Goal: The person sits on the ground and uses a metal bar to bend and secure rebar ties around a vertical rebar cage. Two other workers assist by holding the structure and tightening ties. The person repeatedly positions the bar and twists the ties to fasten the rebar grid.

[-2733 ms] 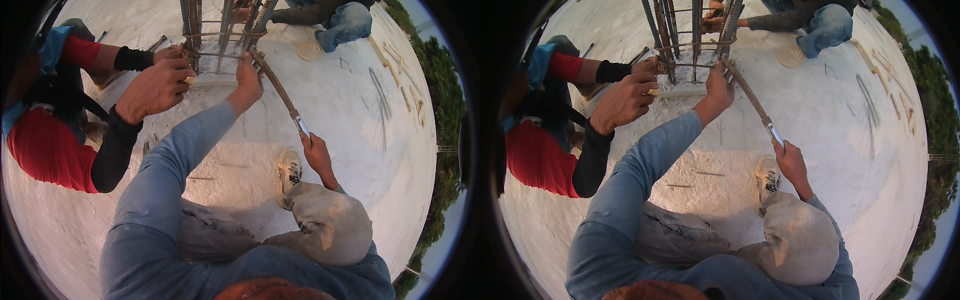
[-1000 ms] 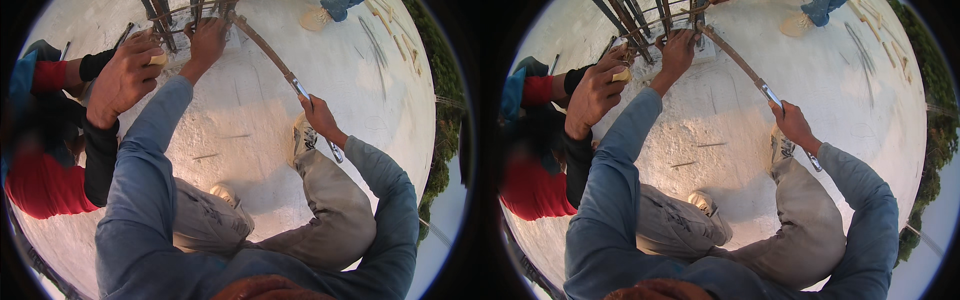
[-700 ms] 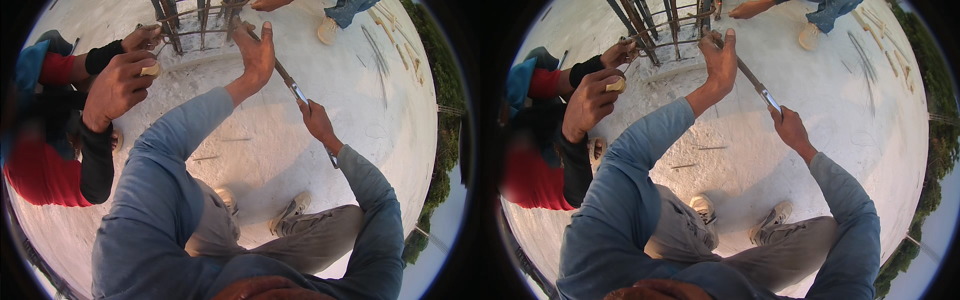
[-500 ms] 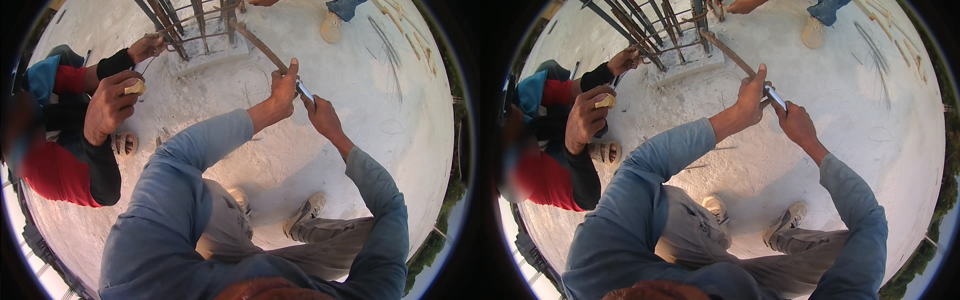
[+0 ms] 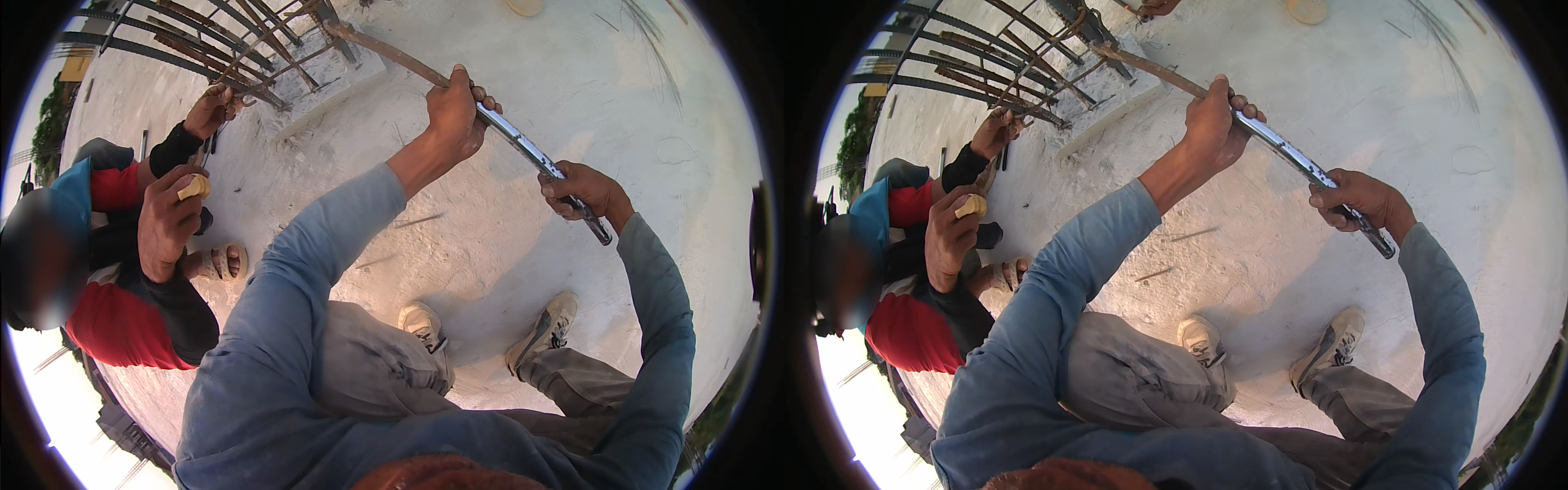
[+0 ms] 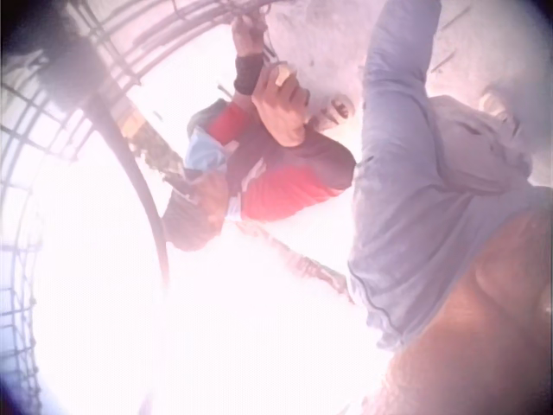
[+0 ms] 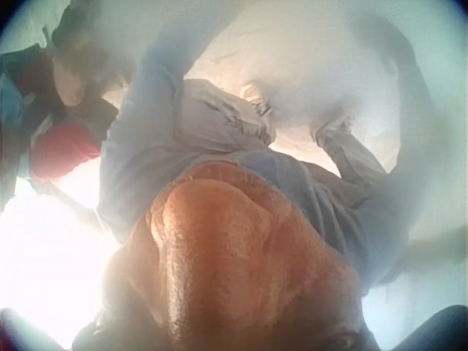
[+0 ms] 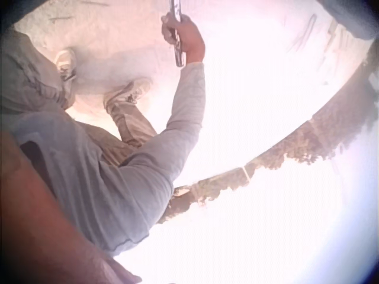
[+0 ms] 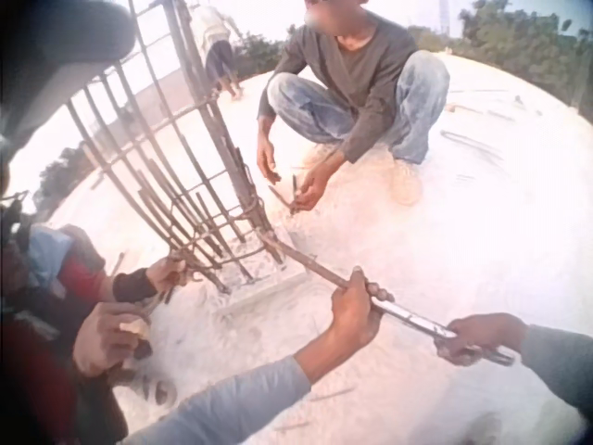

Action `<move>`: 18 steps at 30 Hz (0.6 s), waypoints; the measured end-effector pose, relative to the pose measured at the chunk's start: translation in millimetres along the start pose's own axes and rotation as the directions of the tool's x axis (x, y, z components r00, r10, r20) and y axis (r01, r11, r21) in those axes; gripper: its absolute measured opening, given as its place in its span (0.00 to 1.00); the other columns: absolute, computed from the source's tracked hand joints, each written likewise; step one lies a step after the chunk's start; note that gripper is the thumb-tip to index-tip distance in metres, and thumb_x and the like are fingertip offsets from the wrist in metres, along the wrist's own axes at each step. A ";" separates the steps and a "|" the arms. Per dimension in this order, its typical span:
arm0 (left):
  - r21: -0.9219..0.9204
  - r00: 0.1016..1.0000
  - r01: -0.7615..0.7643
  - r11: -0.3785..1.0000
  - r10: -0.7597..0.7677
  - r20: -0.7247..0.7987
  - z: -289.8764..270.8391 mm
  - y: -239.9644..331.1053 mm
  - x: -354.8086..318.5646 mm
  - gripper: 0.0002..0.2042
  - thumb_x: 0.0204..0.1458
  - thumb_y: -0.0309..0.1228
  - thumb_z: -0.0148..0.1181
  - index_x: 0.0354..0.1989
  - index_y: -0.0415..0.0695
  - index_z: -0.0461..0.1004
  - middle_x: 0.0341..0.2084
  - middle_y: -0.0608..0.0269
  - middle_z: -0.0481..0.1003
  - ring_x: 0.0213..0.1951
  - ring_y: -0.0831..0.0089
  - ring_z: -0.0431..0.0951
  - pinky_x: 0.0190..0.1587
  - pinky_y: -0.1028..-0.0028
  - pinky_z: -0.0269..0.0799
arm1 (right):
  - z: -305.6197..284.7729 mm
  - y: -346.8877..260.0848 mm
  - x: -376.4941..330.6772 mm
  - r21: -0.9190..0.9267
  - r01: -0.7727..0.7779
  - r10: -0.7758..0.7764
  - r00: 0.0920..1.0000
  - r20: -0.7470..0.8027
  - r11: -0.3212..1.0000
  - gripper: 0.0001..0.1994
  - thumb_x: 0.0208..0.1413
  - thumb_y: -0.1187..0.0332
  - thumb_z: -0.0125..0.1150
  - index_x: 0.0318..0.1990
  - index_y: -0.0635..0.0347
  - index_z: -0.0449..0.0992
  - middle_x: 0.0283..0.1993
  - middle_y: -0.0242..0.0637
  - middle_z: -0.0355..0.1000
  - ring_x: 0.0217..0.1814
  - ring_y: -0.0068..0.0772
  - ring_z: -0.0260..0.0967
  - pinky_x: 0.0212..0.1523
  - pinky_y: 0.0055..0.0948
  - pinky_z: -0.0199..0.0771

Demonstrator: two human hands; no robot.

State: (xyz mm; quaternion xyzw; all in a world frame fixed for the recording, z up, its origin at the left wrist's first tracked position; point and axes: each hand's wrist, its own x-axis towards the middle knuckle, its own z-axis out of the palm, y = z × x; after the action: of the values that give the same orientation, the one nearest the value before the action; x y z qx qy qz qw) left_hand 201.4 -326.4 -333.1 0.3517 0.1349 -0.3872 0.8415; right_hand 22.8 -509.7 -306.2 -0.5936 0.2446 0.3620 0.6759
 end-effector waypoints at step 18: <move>0.153 0.986 0.151 0.977 -0.159 0.042 -63.5 36.7 -44.4 0.11 0.69 0.34 0.53 0.35 0.44 0.63 0.23 0.66 0.63 0.24 0.70 0.66 0.35 0.58 0.72 | 153.2 35.8 21.7 0.075 -0.021 0.035 0.981 -0.189 0.997 0.19 0.64 0.62 0.66 0.23 0.53 0.65 0.16 0.25 0.60 0.11 0.16 0.54 0.12 0.26 0.55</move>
State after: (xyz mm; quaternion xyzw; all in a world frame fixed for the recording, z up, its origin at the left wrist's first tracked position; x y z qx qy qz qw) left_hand 202.2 -240.8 -338.5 0.3915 0.1098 -0.4699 0.7835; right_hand -6.8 -354.1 -318.1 -0.5968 0.3295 0.3041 0.6655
